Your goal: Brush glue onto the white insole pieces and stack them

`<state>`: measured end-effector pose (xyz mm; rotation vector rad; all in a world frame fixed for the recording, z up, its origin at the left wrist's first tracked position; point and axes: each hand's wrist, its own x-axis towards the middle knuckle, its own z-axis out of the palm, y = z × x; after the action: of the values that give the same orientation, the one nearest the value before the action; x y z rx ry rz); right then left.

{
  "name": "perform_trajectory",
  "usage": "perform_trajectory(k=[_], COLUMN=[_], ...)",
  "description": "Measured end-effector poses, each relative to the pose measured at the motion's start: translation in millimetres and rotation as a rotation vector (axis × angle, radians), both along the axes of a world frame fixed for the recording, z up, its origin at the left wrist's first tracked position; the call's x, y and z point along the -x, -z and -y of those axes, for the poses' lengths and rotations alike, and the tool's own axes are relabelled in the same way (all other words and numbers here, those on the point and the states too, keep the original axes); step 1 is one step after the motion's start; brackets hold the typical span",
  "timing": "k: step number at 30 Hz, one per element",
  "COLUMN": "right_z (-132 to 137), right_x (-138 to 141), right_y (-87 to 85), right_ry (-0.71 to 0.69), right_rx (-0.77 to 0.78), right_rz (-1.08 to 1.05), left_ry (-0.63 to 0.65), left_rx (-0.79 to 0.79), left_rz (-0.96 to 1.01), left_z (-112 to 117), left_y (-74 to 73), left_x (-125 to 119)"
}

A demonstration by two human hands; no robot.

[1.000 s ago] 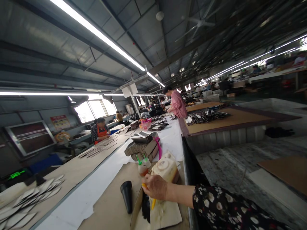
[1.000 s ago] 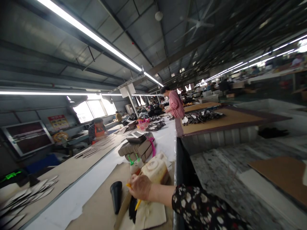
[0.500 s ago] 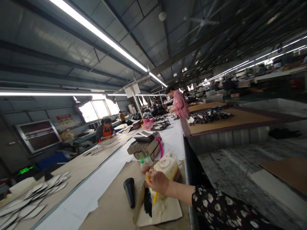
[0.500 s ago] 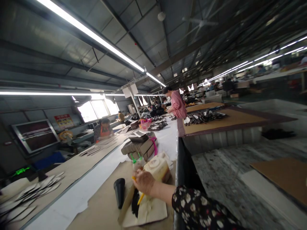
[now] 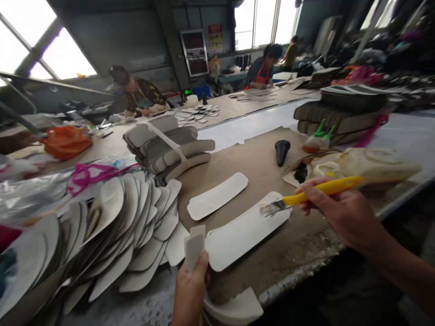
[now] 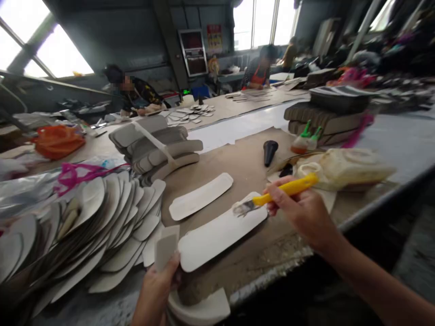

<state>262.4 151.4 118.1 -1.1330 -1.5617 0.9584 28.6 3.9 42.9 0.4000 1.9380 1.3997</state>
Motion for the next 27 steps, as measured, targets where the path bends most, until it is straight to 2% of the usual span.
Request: perform_trajectory(k=[2,4,6,8,19,22,27], right_z=[30,48,54,54,55,49,33], right_x=[37,67,86,93,100,88,54], right_y=[8.2,17.0,24.7,29.2,31.4,34.0,35.2], right_ry=[-0.156,-0.236,-0.261,-0.256,-0.255,-0.206,-0.074], right_rx=[0.16,0.266,0.323,0.336,0.328,0.229,-0.012], right_rz=[-0.097,-0.139,-0.145,-0.127,-0.04,0.074,0.309], left_ry=[0.044,0.075,0.099,0.115,0.13,0.122,0.087], left_rx=[-0.002,-0.014,-0.029,-0.043,-0.06,-0.051,-0.003], left_rz=[0.089,0.147,0.187,0.218,0.25,0.237,0.176], left_z=[1,0,0,1,3,3,5], left_y=[4.0,5.2,5.6,6.4,12.8,13.1,13.0], left_x=[6,8,9,10,12,11,9])
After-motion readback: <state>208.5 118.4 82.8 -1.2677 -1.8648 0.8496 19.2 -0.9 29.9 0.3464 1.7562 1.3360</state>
